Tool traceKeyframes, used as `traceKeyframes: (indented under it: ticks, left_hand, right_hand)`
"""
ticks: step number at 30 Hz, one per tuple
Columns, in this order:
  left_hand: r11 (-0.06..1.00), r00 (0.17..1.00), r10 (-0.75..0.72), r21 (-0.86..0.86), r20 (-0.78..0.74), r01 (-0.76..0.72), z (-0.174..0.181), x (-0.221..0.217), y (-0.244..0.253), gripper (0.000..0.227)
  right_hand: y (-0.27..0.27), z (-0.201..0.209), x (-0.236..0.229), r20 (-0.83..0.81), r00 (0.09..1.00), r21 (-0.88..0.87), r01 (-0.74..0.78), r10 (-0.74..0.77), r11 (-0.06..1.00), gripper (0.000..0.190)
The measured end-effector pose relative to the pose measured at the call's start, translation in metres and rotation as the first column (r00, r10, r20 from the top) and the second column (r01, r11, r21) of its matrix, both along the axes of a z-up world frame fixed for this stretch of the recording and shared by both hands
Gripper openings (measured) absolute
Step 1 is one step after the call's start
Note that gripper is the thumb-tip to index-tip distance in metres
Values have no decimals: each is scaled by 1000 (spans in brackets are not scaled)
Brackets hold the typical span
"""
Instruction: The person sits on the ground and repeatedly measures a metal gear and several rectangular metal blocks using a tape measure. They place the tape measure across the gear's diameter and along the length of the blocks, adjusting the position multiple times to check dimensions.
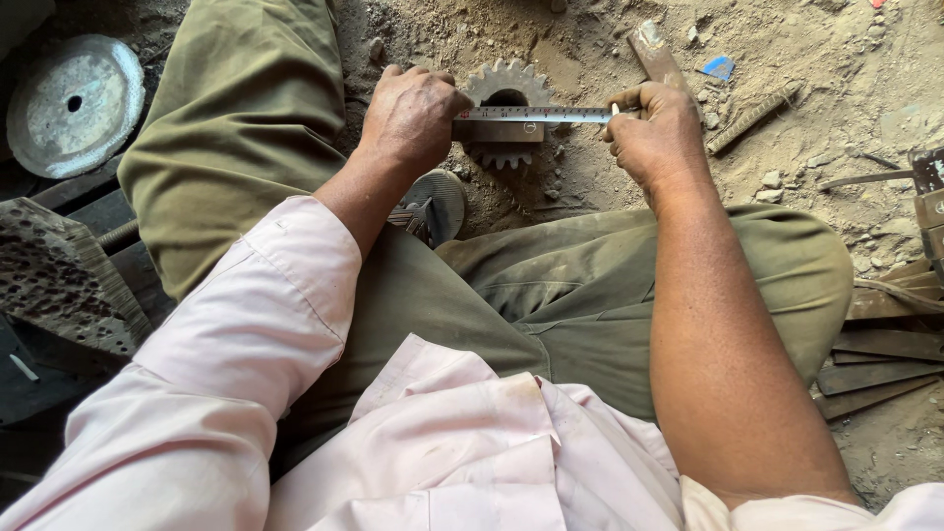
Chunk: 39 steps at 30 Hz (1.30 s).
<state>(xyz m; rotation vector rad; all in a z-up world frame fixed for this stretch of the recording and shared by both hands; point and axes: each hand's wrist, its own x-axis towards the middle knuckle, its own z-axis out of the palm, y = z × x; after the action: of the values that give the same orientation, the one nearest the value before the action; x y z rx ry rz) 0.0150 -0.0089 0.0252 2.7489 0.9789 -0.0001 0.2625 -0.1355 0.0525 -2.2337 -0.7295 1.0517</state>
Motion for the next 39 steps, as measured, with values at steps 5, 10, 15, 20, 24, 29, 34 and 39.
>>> traceKeyframes:
  ticks: [5, 10, 15, 20, 24, 29, 34, 39]
  left_hand:
    - [1000, 999, 10, -24, -35, -11, 11, 3, -1, 30]
    - [1000, 1000, -11, 25, 13, 11, 31, 6, -5, 29]
    - [1000, 1000, -1, 8, -13, 1, 50, 11, -7, 28]
    - [1000, 1000, 9, -11, -21, -10, 61, 13, -8, 30]
    - [1000, 1000, -1, -8, -27, 1, 57, 13, -7, 31]
    - [999, 999, 9, -33, -39, -10, 38, 10, -3, 29]
    - [1000, 1000, -9, -5, -2, 9, 11, 4, 1, 33]
    - [1000, 1000, -2, -13, 10, 2, -10, 1, 4, 31]
  right_hand:
    - [4, 12, -7, -44, 999, 12, 10, -9, 1000, 21]
    - [8, 35, -24, -33, 999, -34, -17, 16, 999, 24]
    - [12, 59, -41, 41, 996, -81, -77, 81, 994, 23]
    - [15, 69, -49, 9, 997, -74, -75, 76, 994, 20]
    - [16, 60, -48, 47, 994, -53, -98, 100, 994, 16]
    - [15, 35, -40, 72, 989, -28, -124, 126, 992, 15]
    - [12, -2, -30, 81, 986, 44, -150, 146, 988, 13]
    - [12, -36, -27, 120, 968, 115, -234, 221, 965, 9]
